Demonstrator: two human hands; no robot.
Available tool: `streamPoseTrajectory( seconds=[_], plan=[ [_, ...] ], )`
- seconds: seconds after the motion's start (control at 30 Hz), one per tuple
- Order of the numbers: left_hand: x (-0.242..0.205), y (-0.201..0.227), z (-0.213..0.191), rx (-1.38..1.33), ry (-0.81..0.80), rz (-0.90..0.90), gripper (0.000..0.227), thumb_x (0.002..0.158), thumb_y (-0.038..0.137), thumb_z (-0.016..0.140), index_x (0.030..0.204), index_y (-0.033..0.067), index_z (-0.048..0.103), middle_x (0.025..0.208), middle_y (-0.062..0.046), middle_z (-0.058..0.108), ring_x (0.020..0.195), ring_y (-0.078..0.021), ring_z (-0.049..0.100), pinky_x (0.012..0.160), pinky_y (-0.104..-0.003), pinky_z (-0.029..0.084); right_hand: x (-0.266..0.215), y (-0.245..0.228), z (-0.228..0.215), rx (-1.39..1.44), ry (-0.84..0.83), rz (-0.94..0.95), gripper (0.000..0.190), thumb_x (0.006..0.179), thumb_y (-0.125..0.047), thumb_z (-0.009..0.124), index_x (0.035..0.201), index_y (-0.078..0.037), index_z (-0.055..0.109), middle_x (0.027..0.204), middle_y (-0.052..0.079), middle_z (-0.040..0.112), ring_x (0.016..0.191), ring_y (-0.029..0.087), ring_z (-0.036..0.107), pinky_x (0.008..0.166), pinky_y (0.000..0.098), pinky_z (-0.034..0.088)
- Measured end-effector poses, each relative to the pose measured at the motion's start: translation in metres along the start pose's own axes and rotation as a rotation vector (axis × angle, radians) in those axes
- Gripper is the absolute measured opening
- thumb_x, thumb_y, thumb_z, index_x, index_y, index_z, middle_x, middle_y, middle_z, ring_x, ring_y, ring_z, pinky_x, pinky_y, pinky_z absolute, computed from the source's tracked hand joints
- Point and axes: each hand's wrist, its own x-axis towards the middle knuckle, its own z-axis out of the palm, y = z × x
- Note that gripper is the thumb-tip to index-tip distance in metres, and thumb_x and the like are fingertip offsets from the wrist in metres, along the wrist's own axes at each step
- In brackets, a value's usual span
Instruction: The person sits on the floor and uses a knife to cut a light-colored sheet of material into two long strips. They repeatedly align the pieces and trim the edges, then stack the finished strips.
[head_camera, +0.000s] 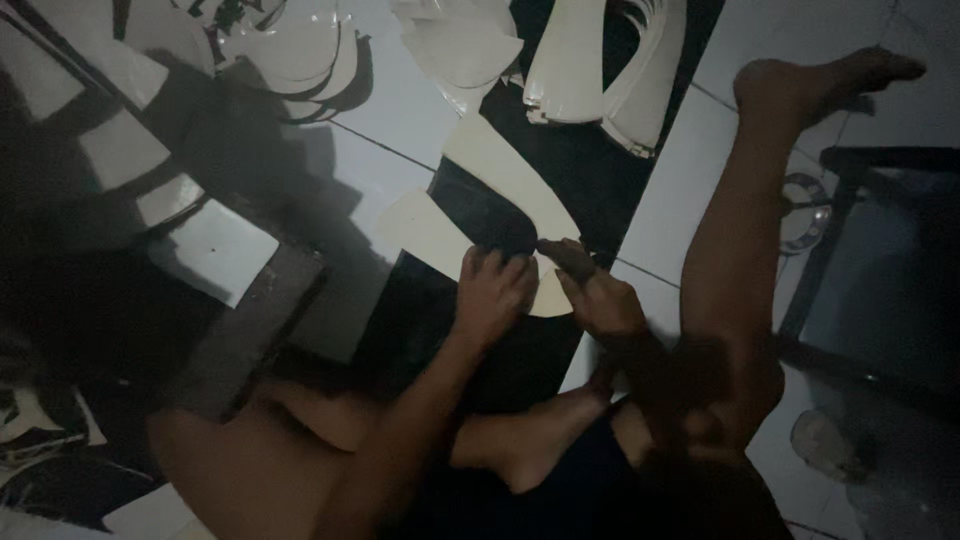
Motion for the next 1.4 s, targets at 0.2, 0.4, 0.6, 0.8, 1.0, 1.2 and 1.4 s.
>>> streamPoseTrajectory(
  seconds=[0.2,0.4,0.6,0.8,1.0,1.2,1.4],
  plan=[
    [0.000,0.000,-0.002,0.084,-0.019,0.005,0.034,0.087,0.018,0.070,0.120,0.0110,0.075,0.117,-0.002,0.069,0.106,-0.0264,0.060,0.107,-0.060,0.039,-0.006,-0.010,0.010,0.217,-0.029,0.297,0.045,0.105,-0.027,0.057,0.148,-0.011,0.052,0.130,0.021,0.067,0.110,0.034,0.072,0.090,0.0406,0.059],
    [0.009,-0.008,-0.015,-0.131,-0.097,-0.121,0.017,0.090,0.027,0.075,0.102,0.0152,0.077,0.101,-0.004,0.069,0.108,-0.0268,0.062,0.095,-0.058,0.035,-0.002,-0.029,-0.006,0.242,-0.059,0.161,0.044,0.103,-0.024,0.050,0.145,-0.013,0.055,0.149,0.023,0.053,0.134,0.038,0.053,0.100,0.0439,0.051],
    [0.010,-0.013,-0.015,-0.155,-0.057,-0.086,0.013,0.087,0.023,0.079,0.100,0.0213,0.079,0.104,0.000,0.070,0.107,-0.0223,0.061,0.092,-0.055,0.032,0.006,-0.024,-0.001,-0.021,-0.362,0.507,0.040,0.114,-0.038,0.045,0.137,-0.011,0.061,0.115,0.021,0.076,0.105,0.033,0.078,0.088,0.0422,0.062],
    [0.005,-0.012,-0.011,-0.135,-0.017,-0.078,0.015,0.085,0.025,0.077,0.099,0.0212,0.078,0.104,0.001,0.070,0.109,-0.0229,0.060,0.094,-0.054,0.033,-0.008,-0.021,0.014,0.247,-0.134,0.402,0.041,0.105,-0.036,0.053,0.135,-0.009,0.059,0.111,0.023,0.073,0.098,0.037,0.074,0.081,0.0444,0.059],
    [0.005,-0.008,-0.017,-0.102,-0.099,-0.106,0.017,0.095,0.030,0.071,0.106,0.0171,0.073,0.110,-0.001,0.069,0.113,-0.0243,0.060,0.100,-0.057,0.034,-0.014,-0.026,0.022,0.260,-0.103,0.493,0.042,0.105,-0.036,0.052,0.136,-0.007,0.056,0.106,0.026,0.074,0.093,0.039,0.076,0.077,0.0468,0.061],
    [0.011,-0.014,-0.033,-0.043,-0.098,-0.136,0.036,0.080,0.033,0.075,0.112,0.0150,0.075,0.115,-0.010,0.067,0.113,-0.0296,0.058,0.094,-0.060,0.033,-0.008,-0.036,0.010,0.116,-0.170,0.380,0.041,0.107,-0.035,0.050,0.139,-0.011,0.057,0.104,0.023,0.074,0.086,0.040,0.075,0.072,0.0453,0.059],
    [0.003,-0.016,-0.033,-0.114,-0.189,-0.086,0.026,0.091,0.022,0.074,0.116,0.0230,0.076,0.124,-0.002,0.066,0.122,-0.0257,0.055,0.102,-0.058,0.033,-0.010,-0.044,-0.010,0.222,-0.156,0.313,0.038,0.103,-0.029,0.049,0.136,-0.012,0.059,0.105,0.021,0.074,0.084,0.034,0.076,0.069,0.0432,0.060]
  ],
)
